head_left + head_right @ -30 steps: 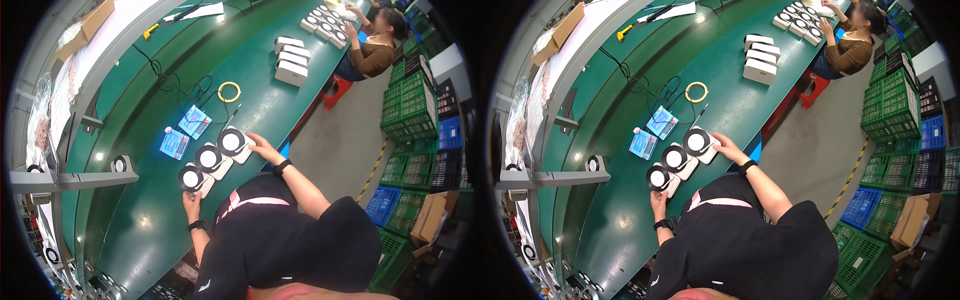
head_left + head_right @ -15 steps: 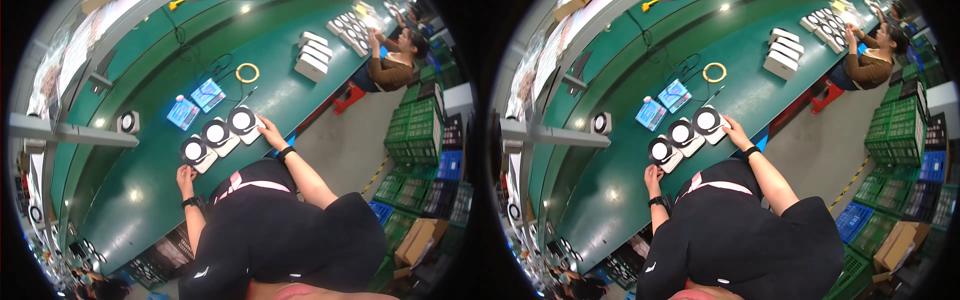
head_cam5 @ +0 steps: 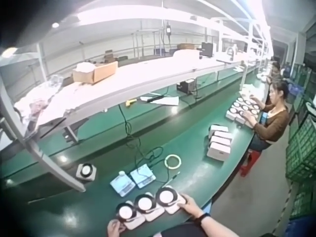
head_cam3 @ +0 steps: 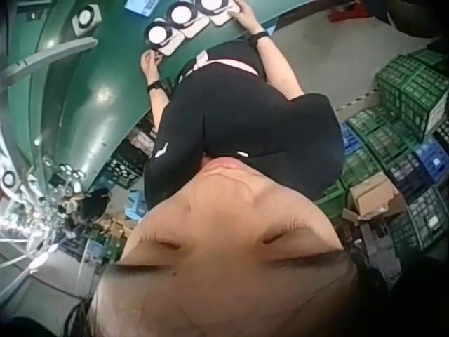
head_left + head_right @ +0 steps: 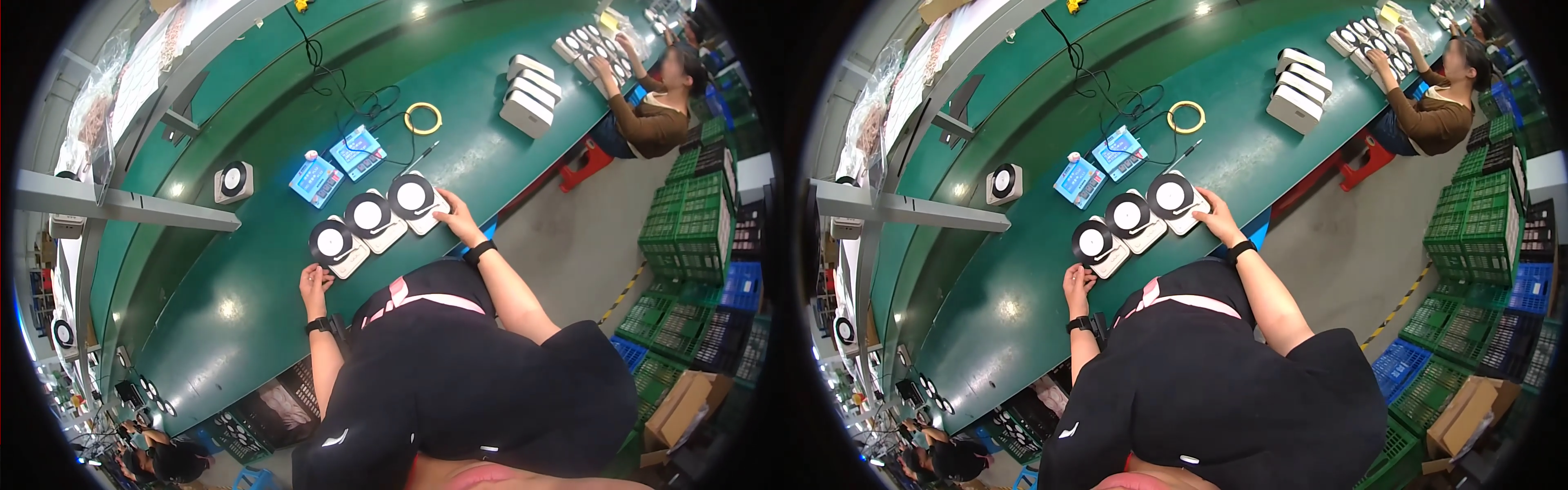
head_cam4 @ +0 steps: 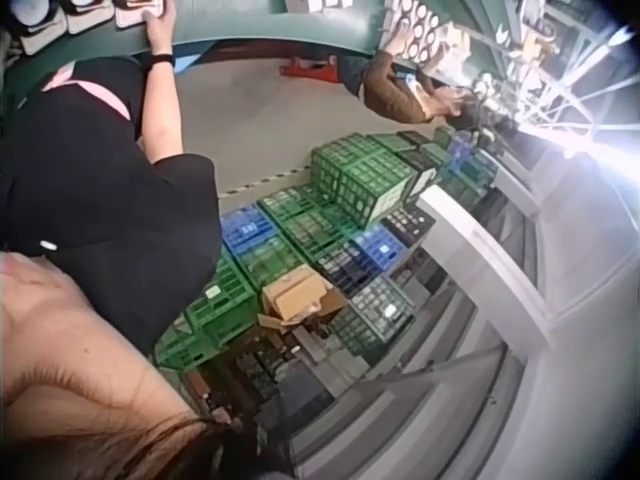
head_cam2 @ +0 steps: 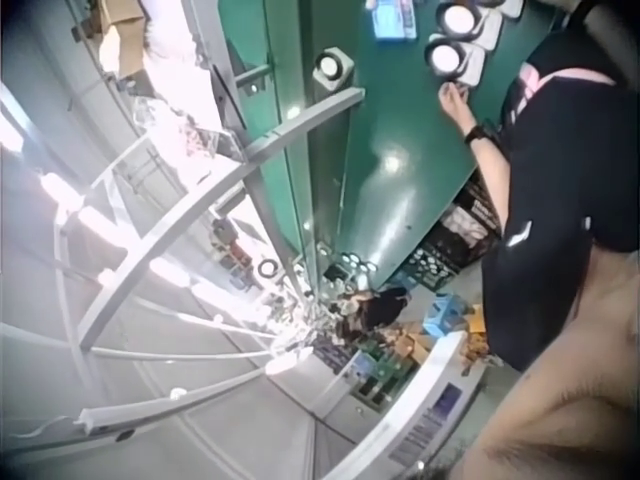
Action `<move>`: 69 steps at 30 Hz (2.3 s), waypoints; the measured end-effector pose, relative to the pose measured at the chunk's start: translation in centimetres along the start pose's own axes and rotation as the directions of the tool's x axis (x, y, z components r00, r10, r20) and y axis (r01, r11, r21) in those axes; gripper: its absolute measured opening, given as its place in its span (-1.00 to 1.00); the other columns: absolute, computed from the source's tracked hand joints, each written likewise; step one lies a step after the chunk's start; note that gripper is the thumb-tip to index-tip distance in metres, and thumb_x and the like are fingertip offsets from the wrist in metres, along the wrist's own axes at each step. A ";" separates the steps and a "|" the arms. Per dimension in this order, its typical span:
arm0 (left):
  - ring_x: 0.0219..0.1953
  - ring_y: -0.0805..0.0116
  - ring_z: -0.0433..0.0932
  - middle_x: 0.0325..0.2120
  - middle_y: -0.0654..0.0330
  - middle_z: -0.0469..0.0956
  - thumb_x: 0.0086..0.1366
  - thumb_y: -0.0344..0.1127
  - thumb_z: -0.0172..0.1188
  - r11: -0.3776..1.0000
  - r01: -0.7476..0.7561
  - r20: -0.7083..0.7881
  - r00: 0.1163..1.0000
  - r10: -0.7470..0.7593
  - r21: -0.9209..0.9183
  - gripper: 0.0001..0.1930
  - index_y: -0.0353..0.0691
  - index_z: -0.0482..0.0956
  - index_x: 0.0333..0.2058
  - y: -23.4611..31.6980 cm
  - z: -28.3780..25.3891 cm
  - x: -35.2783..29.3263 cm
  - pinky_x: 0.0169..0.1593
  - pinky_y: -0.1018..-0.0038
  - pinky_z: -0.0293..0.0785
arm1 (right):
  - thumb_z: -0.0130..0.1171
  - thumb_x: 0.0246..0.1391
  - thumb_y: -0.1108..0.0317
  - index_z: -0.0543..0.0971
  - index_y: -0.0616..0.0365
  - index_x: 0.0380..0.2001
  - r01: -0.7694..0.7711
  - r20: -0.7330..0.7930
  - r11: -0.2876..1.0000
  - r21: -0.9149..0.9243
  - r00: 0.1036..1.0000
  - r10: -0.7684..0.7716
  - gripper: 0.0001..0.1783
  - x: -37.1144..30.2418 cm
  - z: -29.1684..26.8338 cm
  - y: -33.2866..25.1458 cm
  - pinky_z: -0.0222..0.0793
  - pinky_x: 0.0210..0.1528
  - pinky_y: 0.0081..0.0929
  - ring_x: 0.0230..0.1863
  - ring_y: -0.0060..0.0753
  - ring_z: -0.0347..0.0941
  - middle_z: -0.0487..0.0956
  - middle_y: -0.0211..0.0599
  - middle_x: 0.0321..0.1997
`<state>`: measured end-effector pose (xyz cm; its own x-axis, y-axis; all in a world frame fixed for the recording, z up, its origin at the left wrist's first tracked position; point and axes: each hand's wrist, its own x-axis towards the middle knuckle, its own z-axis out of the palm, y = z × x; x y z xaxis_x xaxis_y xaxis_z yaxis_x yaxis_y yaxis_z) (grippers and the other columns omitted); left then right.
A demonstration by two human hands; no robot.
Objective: The person picks up white boxes from a stack and places them on the table, then takes round components and places them into the boxes.
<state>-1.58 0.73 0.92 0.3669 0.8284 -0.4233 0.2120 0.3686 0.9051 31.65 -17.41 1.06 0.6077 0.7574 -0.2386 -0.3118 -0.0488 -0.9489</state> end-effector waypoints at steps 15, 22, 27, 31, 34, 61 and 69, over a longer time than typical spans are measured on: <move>-0.45 0.54 0.48 -0.42 0.24 0.46 0.28 -0.18 0.05 1.000 0.006 0.018 1.000 -0.006 0.004 -0.70 -0.25 0.36 -0.13 0.3 -0.1 0.2 -0.35 0.63 0.44 | 0.18 -0.20 0.57 0.21 0.25 0.13 0.058 -0.015 0.991 -0.119 0.998 -0.060 -0.27 0.4 0.1 1.1 0.16 0.15 -0.52 0.10 -0.39 0.27 0.36 -0.21 0.08; -0.47 0.50 0.47 -0.42 0.20 0.44 0.28 -0.21 0.03 0.999 0.039 0.020 0.999 -0.038 -0.029 -0.72 -0.27 0.33 -0.13 0.5 0.1 0.2 -0.35 0.61 0.45 | 0.19 -0.20 0.53 0.21 0.24 0.12 0.064 -0.020 0.989 -0.133 0.998 -0.067 -0.28 0.0 -0.2 0.5 0.16 0.15 -0.49 0.10 -0.35 0.28 0.36 -0.16 0.08; -0.47 0.49 0.46 -0.42 0.18 0.44 0.28 -0.22 0.03 0.998 0.034 0.037 0.999 -0.032 -0.050 -0.72 -0.26 0.33 -0.13 0.5 0.3 0.8 -0.36 0.62 0.45 | 0.24 -0.22 0.50 0.19 0.23 0.13 0.037 -0.036 0.983 -0.181 0.998 -0.044 -0.23 -0.3 0.0 0.2 0.14 0.17 -0.46 0.12 -0.30 0.27 0.35 -0.13 0.09; -0.51 0.52 0.47 -0.48 0.22 0.47 0.28 -0.18 0.04 0.998 0.037 0.003 0.999 -0.037 -0.054 -0.72 -0.23 0.35 -0.16 0.1 -0.4 0.8 -0.42 0.65 0.45 | 0.31 -0.28 0.41 0.17 0.23 0.14 0.110 -0.029 0.909 -0.401 0.991 -0.132 -0.15 -0.4 0.6 -0.1 0.12 0.19 -0.41 0.15 -0.21 0.24 0.33 -0.08 0.10; -0.51 0.51 0.48 -0.48 0.22 0.47 0.28 -0.18 0.05 0.997 0.055 -0.047 0.997 -0.057 -0.049 -0.72 -0.23 0.35 -0.15 0.4 -0.7 0.5 -0.42 0.64 0.45 | 0.36 -0.37 0.36 0.17 0.23 0.14 0.166 -0.023 0.861 -0.482 0.979 -0.202 -0.09 -0.6 1.5 0.4 0.11 0.20 -0.37 0.16 -0.16 0.22 0.31 -0.04 0.11; 0.07 0.09 0.27 -0.02 0.06 0.33 -0.38 -0.41 0.39 -0.042 -0.526 0.491 0.760 0.426 0.850 -0.11 -0.10 0.23 0.07 21.0 3.6 32.8 0.09 0.27 0.28 | 0.35 -0.41 0.33 0.16 0.14 0.16 0.106 0.007 0.826 -0.553 0.992 -0.122 -0.05 0.2 1.9 -2.1 -0.06 0.26 -0.23 0.24 -0.03 0.05 0.18 -0.06 0.20; 0.03 0.00 0.26 -0.07 0.03 0.31 -0.46 -0.35 0.39 -0.011 -0.529 0.506 0.804 0.312 0.848 0.00 -0.03 0.16 0.12 24.7 7.9 31.1 0.12 0.24 0.24 | 0.36 -0.42 0.32 0.17 0.14 0.15 0.084 -0.007 0.851 -0.518 0.995 -0.102 -0.05 0.6 1.5 -2.1 -0.05 0.25 -0.25 0.22 -0.04 0.06 0.19 -0.08 0.18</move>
<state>22.22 32.25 9.85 0.8196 0.5677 -0.0779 0.5716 -0.8006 0.1795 31.58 -15.86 3.27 0.6412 0.7542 -0.1419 0.1636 -0.3151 -0.9349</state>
